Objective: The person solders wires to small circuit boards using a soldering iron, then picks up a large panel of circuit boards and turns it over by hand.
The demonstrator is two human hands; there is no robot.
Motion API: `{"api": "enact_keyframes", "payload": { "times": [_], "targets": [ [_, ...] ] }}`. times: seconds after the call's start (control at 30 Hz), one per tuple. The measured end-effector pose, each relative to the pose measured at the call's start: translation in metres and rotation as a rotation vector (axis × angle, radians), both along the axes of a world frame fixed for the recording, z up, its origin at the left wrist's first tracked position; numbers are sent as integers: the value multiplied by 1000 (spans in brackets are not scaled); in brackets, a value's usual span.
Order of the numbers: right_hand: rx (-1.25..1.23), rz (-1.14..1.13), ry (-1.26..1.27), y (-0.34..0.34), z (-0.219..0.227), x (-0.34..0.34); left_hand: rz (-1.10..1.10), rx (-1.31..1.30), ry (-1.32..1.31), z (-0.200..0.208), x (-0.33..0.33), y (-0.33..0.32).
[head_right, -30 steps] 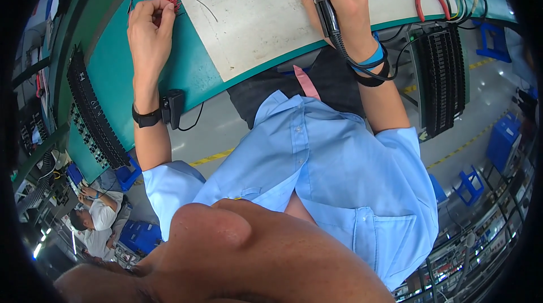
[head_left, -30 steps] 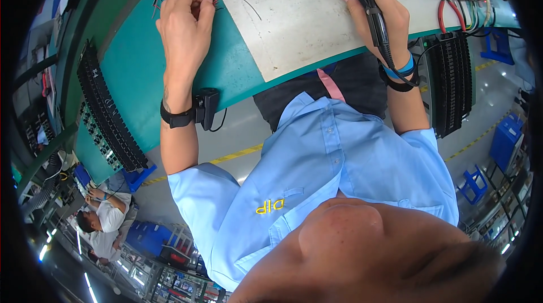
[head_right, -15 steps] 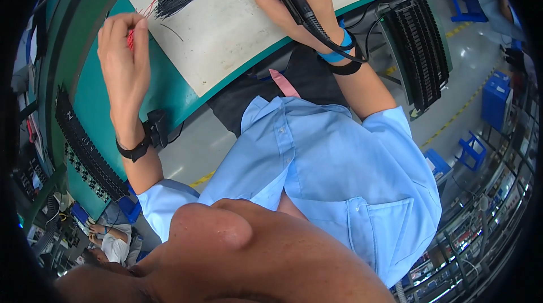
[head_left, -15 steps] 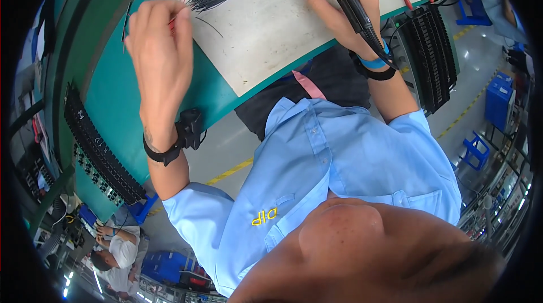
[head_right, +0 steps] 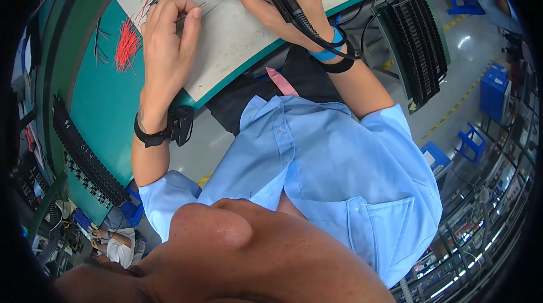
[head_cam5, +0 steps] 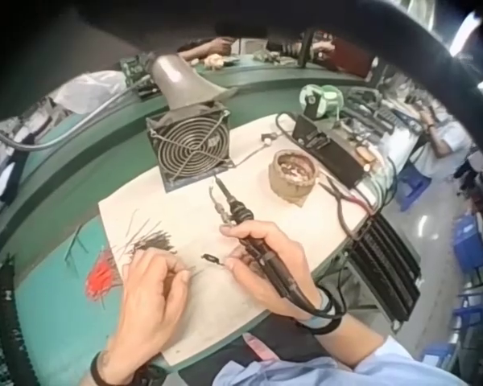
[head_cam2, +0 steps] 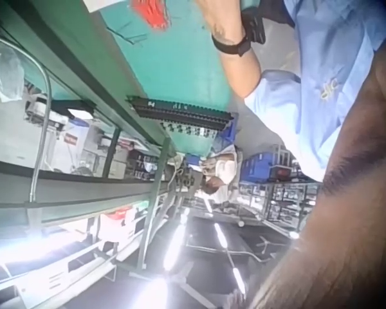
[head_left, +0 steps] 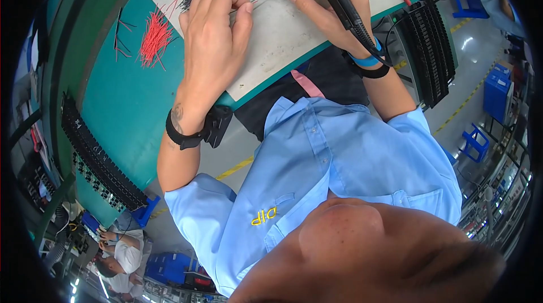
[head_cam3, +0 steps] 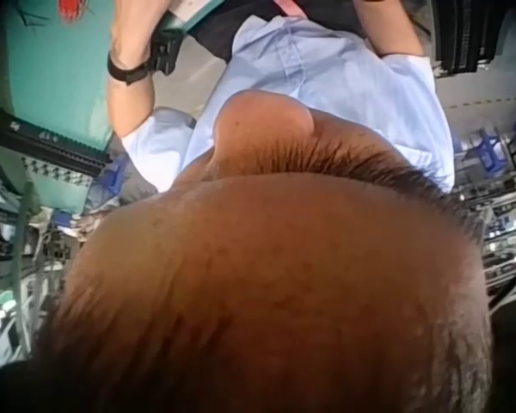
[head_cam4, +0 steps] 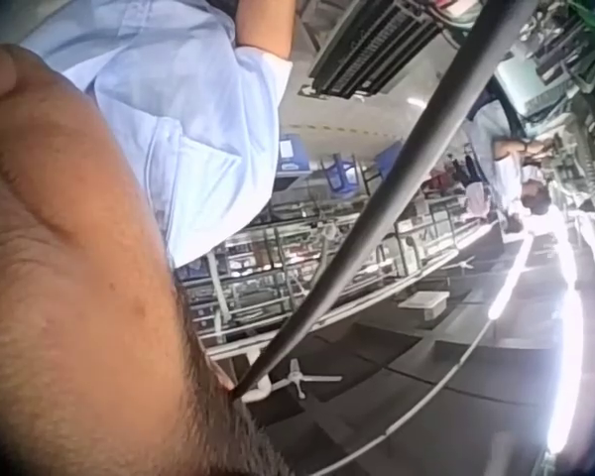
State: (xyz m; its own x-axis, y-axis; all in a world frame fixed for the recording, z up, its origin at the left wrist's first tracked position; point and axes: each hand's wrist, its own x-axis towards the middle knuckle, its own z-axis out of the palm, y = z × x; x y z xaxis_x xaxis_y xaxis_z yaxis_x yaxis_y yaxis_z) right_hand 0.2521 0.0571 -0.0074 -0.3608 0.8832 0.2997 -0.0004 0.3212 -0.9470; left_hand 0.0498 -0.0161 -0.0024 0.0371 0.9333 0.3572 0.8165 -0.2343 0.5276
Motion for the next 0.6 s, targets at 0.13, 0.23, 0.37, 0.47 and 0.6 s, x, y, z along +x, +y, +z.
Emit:
{"api": "enact_keyframes", "payload": {
  "times": [0.13, 0.23, 0.37, 0.47, 0.6],
  "targets": [
    [27, 10, -41, 0, 2, -1, 17, -12, 10, 1, 3, -1],
    [24, 13, -46, -1, 1, 0, 22, -5, 1, -2, 4, 0],
    [21, 31, -66, -1, 0, 0, 33, 16, -30, -5, 3, 1],
    [52, 20, -87, -2, 2, 0, 45, 0, -45, -5, 3, 2],
    [53, 28, -109, -1, 1, 2, 46, -18, -53, -6, 2, 2]
  ]
}}
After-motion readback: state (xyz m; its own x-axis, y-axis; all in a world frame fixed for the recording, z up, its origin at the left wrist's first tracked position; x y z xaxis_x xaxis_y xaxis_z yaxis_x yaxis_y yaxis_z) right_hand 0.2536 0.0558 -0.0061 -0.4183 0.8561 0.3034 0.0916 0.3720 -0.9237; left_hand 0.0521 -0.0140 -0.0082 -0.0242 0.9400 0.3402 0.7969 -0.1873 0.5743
